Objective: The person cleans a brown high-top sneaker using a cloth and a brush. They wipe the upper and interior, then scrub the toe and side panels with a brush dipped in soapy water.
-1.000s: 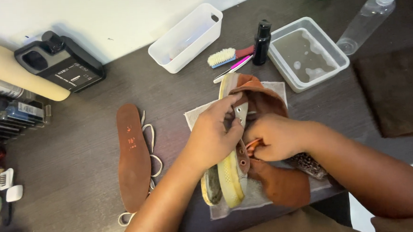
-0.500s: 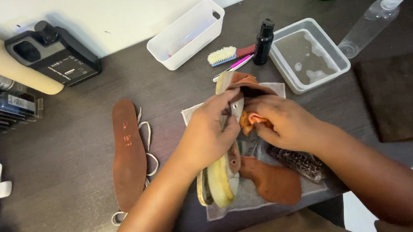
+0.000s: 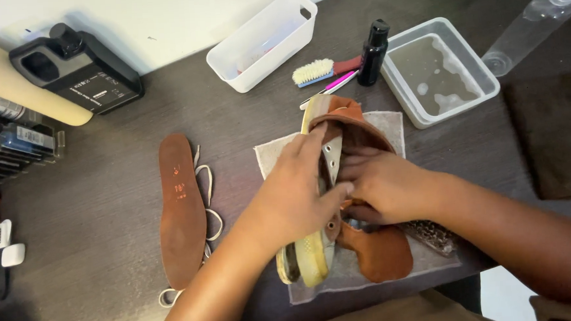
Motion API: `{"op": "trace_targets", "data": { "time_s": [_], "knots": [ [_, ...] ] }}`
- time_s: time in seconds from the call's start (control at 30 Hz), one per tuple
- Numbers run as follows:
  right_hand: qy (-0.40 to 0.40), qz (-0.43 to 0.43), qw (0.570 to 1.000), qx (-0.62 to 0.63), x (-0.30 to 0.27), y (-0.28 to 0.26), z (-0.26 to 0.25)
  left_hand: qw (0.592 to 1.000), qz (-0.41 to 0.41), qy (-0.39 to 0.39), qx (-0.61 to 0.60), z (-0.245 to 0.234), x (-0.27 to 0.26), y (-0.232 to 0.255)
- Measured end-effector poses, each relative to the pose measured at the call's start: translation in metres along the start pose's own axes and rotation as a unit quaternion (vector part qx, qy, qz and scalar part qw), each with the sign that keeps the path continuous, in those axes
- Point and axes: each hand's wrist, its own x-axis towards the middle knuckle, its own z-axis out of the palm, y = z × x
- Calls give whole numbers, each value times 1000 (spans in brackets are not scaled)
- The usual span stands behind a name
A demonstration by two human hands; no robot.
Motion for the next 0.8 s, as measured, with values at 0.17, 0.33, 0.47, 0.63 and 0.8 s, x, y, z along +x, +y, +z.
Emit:
{"op": "trace_targets", "data": {
  "time_s": [0.17,0.33,0.47,0.63,0.8],
  "knots": [
    [-12,47,998,-44,2,-8,-9,994,-50,-78,56,-8,-3,17],
    [-47,118,992,-24,-14,5,8,993,-15,-113,11,-16,-7,20],
    [-80,141,987,-19,-14,-1,7,986,-93,-136,9,-19,-17,27],
    [-110,190,975,-18,-13,-1,9,918,-298,-215,152,-24,-33,60],
    [-113,196,974,-26,-13,-3,10,911,-283,-241,177,-10,-60,64]
  ]
}}
